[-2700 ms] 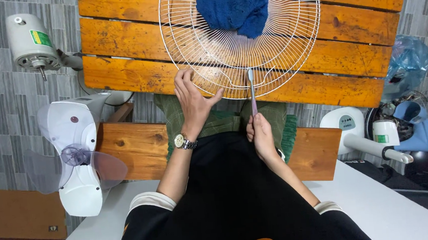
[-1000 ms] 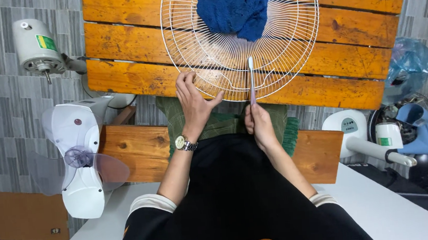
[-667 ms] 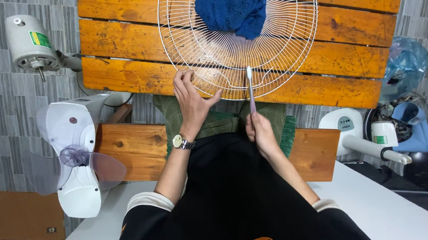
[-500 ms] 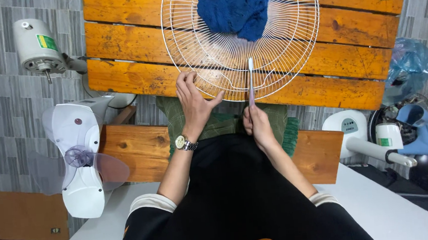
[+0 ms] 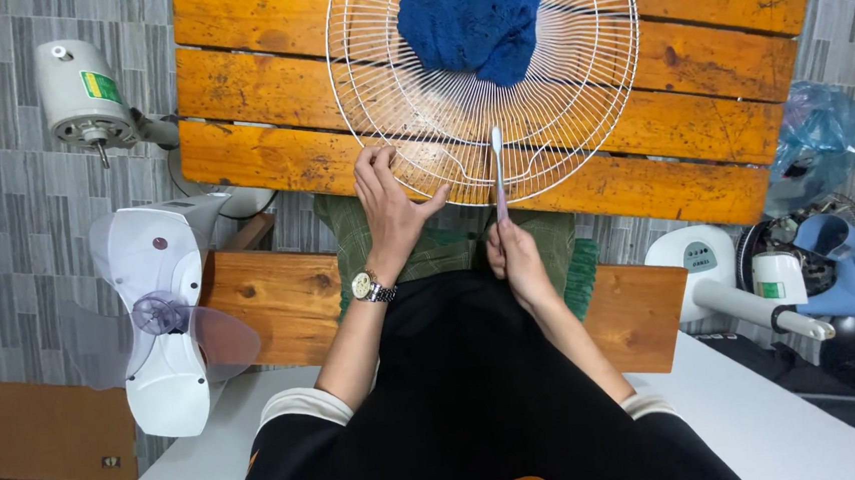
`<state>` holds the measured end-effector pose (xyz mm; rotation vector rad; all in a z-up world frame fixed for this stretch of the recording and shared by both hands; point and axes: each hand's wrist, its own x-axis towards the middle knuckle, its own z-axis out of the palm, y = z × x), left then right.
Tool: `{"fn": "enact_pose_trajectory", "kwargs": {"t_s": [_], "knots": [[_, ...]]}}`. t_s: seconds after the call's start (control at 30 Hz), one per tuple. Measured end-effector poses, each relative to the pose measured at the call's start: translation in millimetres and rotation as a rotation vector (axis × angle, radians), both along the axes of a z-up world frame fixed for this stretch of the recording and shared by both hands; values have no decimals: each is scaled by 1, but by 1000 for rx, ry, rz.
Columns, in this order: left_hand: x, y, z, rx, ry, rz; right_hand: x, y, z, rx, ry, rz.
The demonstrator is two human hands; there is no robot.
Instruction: Cleaning a fan grill with a toothbrush
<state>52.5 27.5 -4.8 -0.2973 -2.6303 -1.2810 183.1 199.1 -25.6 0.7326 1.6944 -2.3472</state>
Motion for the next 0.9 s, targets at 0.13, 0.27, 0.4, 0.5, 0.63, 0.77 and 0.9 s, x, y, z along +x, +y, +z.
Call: {"fn": "enact_pose_trajectory", "kwargs": {"t_s": [0.13, 0.27, 0.4, 0.5, 0.63, 0.77, 0.9], "knots": [[0, 0, -4, 35, -36, -2, 22, 3, -5, 14, -58, 24], [0, 1, -4, 24, -22, -8, 15, 4, -4, 7, -60, 3], [1, 0, -4, -32, -10, 4, -10, 2, -2, -95, -3, -54], [1, 0, -3, 6, -37, 4, -9, -2, -1, -60, -11, -48], [0, 0, -6, 0, -28, 14, 18, -2, -8, -39, -52, -24], [-1, 0, -8, -4, -31, 11, 24, 1, -7, -41, -79, 16], [0, 0, -10, -5, -22, 15, -3, 3, -1, -93, -26, -19]]}}
